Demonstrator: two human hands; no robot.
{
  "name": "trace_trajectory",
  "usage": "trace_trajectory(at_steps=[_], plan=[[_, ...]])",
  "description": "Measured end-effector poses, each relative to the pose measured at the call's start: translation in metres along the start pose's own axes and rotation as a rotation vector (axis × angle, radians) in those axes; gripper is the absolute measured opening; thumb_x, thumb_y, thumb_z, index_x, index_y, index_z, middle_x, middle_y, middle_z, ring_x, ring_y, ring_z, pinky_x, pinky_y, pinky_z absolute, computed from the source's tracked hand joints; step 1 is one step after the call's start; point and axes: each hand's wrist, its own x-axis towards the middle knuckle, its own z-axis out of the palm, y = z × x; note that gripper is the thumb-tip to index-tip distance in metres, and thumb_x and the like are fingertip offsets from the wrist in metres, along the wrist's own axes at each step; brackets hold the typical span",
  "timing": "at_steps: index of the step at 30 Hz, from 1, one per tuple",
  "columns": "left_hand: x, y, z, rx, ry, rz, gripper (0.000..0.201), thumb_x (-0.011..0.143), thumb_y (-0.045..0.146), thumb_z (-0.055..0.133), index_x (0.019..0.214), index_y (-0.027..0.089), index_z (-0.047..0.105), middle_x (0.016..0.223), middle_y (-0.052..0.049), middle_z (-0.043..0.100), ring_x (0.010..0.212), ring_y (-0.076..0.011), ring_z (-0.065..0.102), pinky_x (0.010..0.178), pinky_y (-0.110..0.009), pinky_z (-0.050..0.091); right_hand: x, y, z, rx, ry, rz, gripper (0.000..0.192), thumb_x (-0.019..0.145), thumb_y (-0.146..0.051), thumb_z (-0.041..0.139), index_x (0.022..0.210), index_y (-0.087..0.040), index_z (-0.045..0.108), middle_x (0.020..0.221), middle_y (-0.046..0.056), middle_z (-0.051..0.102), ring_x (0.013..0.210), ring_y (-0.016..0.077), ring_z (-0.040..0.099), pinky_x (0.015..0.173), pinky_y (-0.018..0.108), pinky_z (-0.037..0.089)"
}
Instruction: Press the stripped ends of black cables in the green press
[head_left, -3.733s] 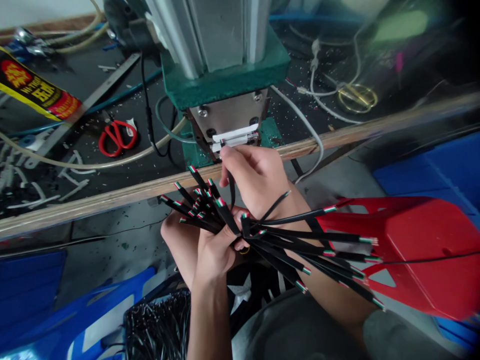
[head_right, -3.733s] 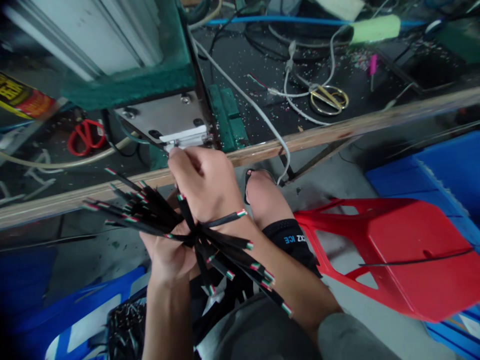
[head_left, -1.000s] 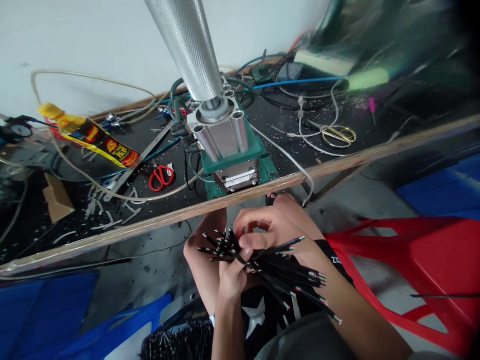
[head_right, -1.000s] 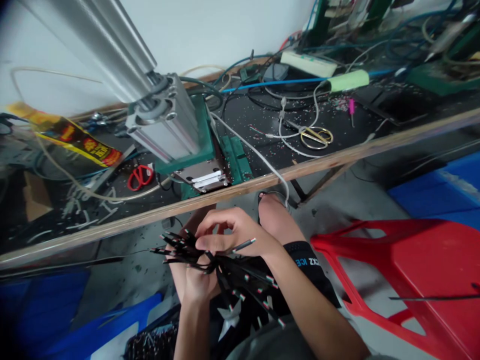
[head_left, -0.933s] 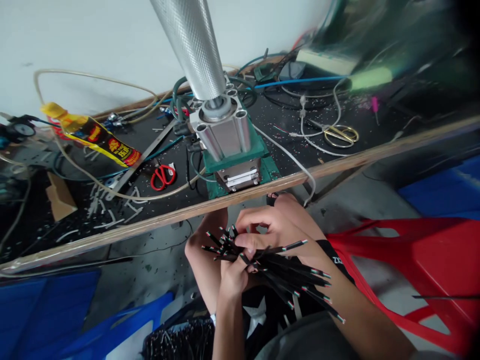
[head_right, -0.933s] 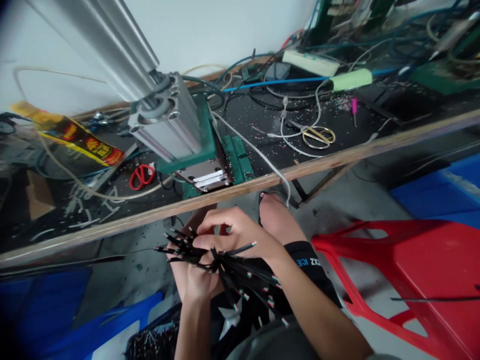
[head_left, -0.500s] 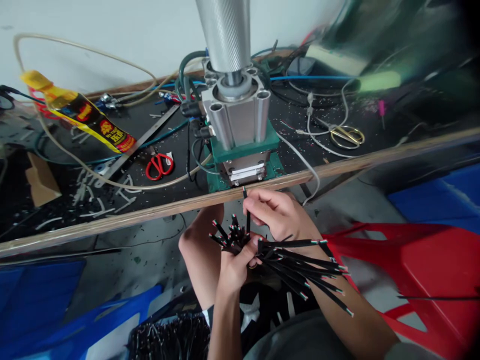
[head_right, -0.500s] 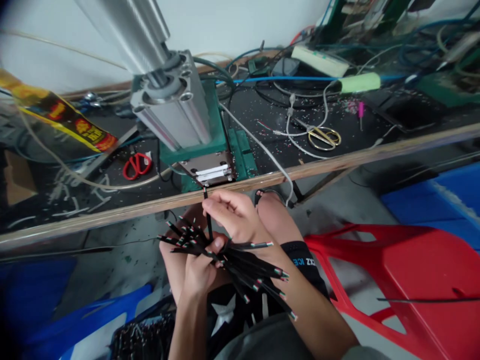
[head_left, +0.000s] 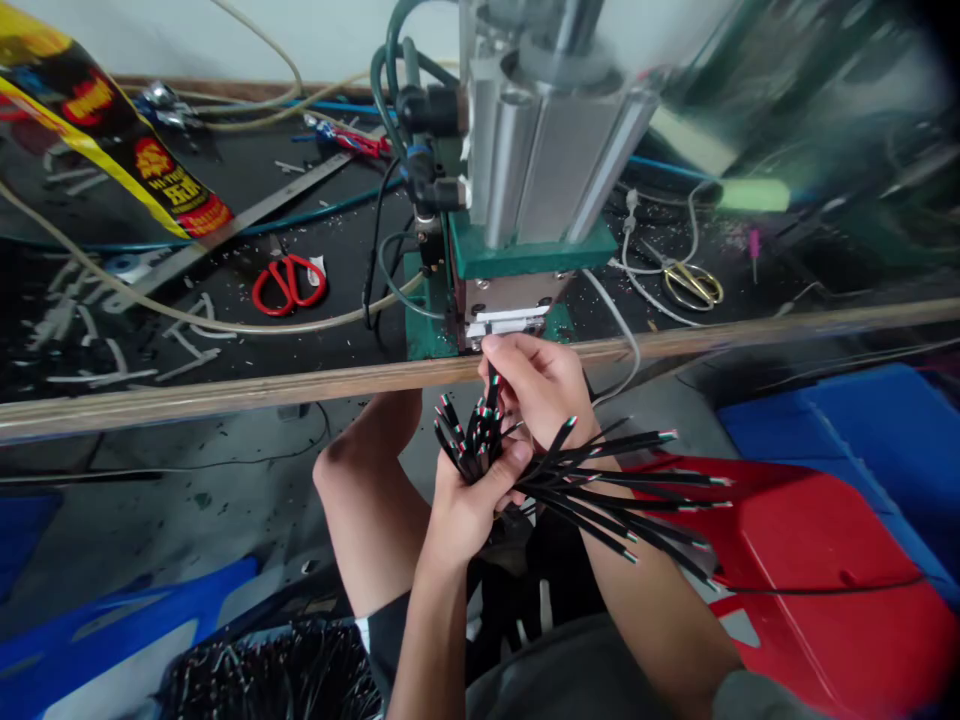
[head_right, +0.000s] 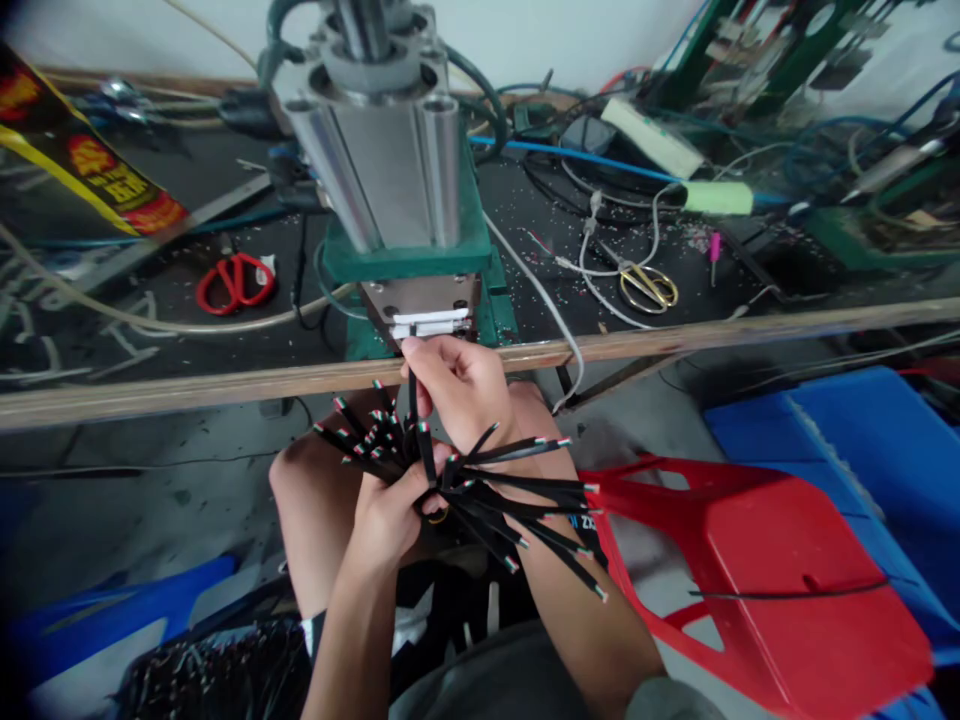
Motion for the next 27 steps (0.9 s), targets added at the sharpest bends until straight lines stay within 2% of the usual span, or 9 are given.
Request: trace_trajectory(at_steps=[5,10,18,23,27], plan=[[-0.001,0.001,0.005,-0.034,-0.039,0.008,0.035,0.09,0.049,0.09,0.083,0.017,0.077,0.06,0.003,0.06,0.047,-0.0086,0.049,0.044,-0.022,0.034,0.0,-0.006,0.002,-0.008,0.001,0.004,0.053,0.09,-0.068,0.081,0.065,-0.024,0.066,0.058,0.001,0.057,0.053,0.0157,0.051,0.051,0.032,0.039],[-0.002,0.003,0.008,-0.041,-0.034,0.01,0.033,0.091,0.047,0.089,0.086,0.017,0.077,0.061,0.003,0.059,0.047,-0.0081,0.048,0.044,-0.022,0.037,0.001,-0.008,0.003,-0.037,-0.005,0.034,0.058,0.092,-0.076,0.075,0.066,-0.026,0.062,0.06,0.003,0.058,0.057,0.0202,0.059,0.054,0.035,0.048],[-0.004,0.009,0.015,-0.075,-0.03,0.016,0.034,0.092,0.049,0.089,0.087,0.018,0.077,0.063,0.003,0.06,0.048,-0.0077,0.051,0.044,-0.02,0.037,0.003,-0.008,0.004,0.034,-0.003,0.061,0.056,0.093,-0.07,0.078,0.065,-0.024,0.061,0.061,0.002,0.056,0.059,0.0182,0.058,0.056,0.032,0.049],[-0.004,0.01,0.015,-0.059,-0.004,0.044,0.037,0.09,0.049,0.091,0.079,0.018,0.073,0.057,0.005,0.053,0.046,-0.0071,0.046,0.042,-0.02,0.035,0.006,-0.006,0.003,-0.017,-0.016,0.019,0.056,0.099,-0.067,0.072,0.065,-0.024,0.058,0.064,0.003,0.054,0.067,0.0219,0.067,0.059,0.034,0.051],[-0.004,0.011,0.015,-0.029,-0.026,0.047,0.04,0.092,0.053,0.088,0.076,0.018,0.074,0.054,0.003,0.056,0.045,-0.0082,0.047,0.042,-0.021,0.032,0.006,-0.004,0.0,-0.031,-0.042,-0.001,0.052,0.103,-0.06,0.07,0.067,-0.024,0.06,0.067,0.004,0.058,0.067,0.0219,0.067,0.061,0.036,0.052]])
